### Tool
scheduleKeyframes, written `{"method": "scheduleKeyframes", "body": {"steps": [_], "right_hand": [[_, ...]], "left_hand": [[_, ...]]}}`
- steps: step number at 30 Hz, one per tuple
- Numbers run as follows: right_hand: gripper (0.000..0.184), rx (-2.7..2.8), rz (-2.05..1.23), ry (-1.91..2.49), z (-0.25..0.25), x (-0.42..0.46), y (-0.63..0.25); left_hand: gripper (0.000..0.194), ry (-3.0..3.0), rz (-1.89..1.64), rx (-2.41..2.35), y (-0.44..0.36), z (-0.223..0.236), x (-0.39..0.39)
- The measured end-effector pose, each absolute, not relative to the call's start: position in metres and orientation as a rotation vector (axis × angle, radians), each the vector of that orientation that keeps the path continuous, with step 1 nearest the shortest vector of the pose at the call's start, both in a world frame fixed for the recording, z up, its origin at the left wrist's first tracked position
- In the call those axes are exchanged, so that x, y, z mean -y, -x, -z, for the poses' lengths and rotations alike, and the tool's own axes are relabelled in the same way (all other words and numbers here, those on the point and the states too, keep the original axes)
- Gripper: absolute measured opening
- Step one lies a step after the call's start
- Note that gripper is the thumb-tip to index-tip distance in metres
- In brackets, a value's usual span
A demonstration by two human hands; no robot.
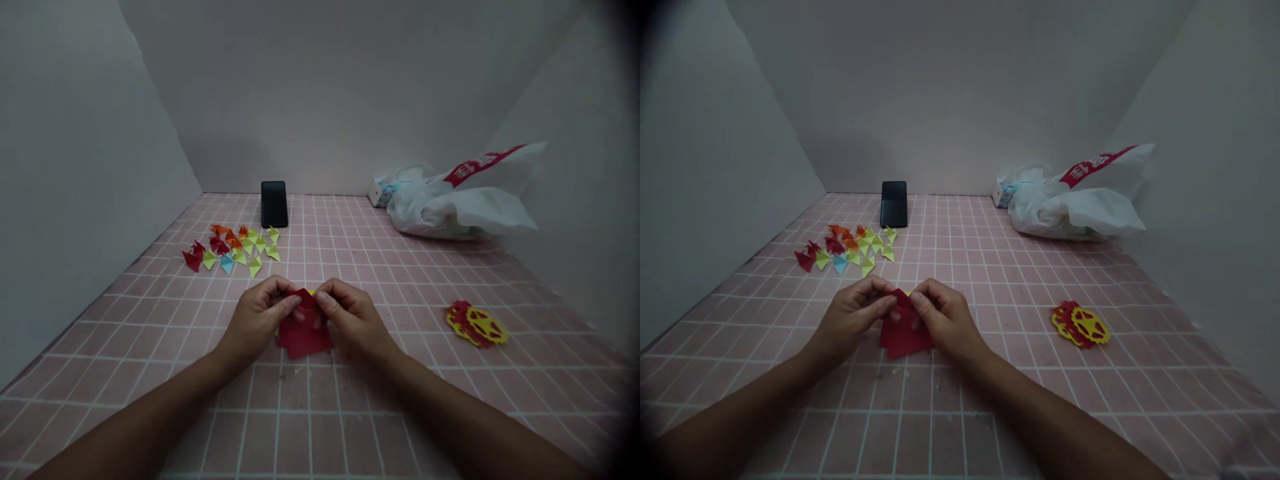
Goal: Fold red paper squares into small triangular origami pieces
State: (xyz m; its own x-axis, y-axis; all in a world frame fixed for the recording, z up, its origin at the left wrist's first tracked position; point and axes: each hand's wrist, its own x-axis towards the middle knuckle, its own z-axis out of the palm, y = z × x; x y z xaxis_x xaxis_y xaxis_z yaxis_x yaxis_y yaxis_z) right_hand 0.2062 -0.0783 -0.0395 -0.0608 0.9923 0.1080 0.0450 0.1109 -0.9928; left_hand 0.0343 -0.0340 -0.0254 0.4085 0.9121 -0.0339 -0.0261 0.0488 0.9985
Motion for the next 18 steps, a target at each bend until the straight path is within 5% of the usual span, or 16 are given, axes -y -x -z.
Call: {"method": "scheduleKeyframes", "body": {"steps": [18], "right_hand": [[0.013,1.475,-0.97,1.168,0.041,0.076,-0.206]], "left_hand": [[0.018,-1.494,-0.881,-0.768,-0.029,0.033,0.032]]}}
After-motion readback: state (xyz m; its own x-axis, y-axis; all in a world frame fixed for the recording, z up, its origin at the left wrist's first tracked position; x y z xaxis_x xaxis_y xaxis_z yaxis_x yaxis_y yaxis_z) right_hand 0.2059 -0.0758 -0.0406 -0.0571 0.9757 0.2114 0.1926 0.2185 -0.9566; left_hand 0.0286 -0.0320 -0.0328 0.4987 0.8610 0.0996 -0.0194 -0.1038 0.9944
